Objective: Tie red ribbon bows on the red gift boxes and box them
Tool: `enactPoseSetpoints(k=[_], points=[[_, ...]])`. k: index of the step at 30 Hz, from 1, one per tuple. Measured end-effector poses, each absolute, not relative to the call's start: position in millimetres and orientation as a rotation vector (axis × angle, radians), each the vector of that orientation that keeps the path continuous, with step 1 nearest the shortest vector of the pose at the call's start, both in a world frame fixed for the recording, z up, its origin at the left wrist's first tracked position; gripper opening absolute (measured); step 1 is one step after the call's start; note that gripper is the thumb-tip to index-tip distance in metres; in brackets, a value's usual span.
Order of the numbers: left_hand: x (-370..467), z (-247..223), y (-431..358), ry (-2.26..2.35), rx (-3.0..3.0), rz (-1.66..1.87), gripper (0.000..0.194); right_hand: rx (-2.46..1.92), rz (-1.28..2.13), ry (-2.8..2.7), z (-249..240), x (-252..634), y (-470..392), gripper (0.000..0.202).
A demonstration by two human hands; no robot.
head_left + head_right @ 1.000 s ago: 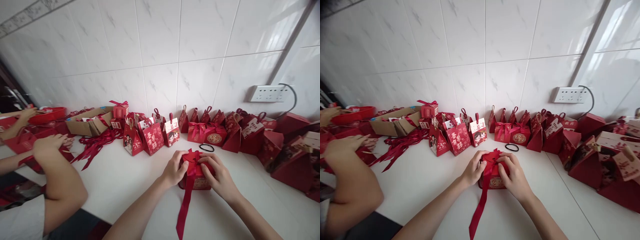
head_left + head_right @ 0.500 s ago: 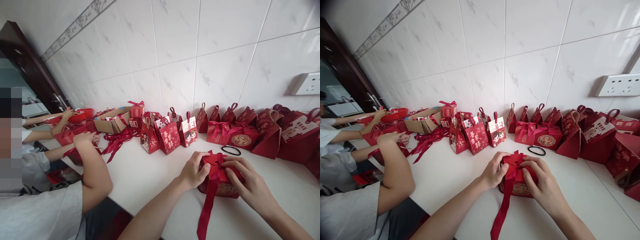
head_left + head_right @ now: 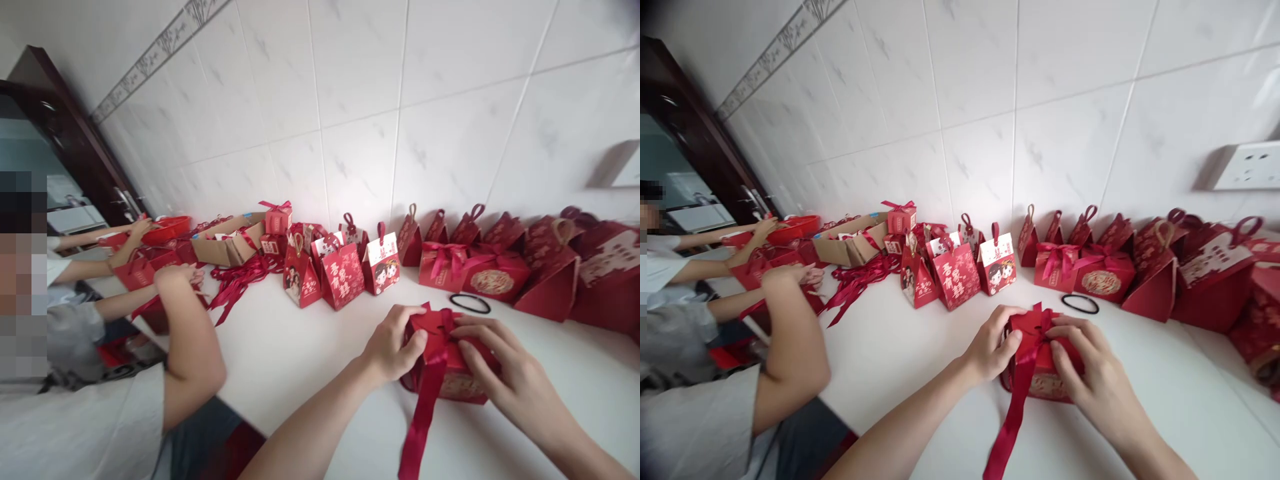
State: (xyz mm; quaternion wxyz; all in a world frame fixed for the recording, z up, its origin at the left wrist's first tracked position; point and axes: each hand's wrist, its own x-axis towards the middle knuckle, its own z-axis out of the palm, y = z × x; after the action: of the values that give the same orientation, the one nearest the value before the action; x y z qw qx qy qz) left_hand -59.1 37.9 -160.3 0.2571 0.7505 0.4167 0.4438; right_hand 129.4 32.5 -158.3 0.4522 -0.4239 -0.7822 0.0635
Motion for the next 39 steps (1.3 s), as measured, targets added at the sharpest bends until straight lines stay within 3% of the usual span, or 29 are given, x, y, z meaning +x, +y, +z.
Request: enactPoseSetpoints(k=[32, 36, 39], points=[[-60.0, -159.9, 38.2, 1.166, 2.041, 1.183, 0.034, -1.063, 0.165, -1.907, -158.6, 122.1, 31.1, 0.025], [-61.0, -158.5, 38.4, 1.144, 2.05, 1.202, 0.033, -1.093, 0.188, -1.821, -130.7, 137.6, 28.4, 0.034], [-62.4, -157.5, 39.9, 1.133, 2.031, 1.186, 0.033, -1.165, 0.427, -1.681, -102.3, 171.0, 22.0, 0.05]])
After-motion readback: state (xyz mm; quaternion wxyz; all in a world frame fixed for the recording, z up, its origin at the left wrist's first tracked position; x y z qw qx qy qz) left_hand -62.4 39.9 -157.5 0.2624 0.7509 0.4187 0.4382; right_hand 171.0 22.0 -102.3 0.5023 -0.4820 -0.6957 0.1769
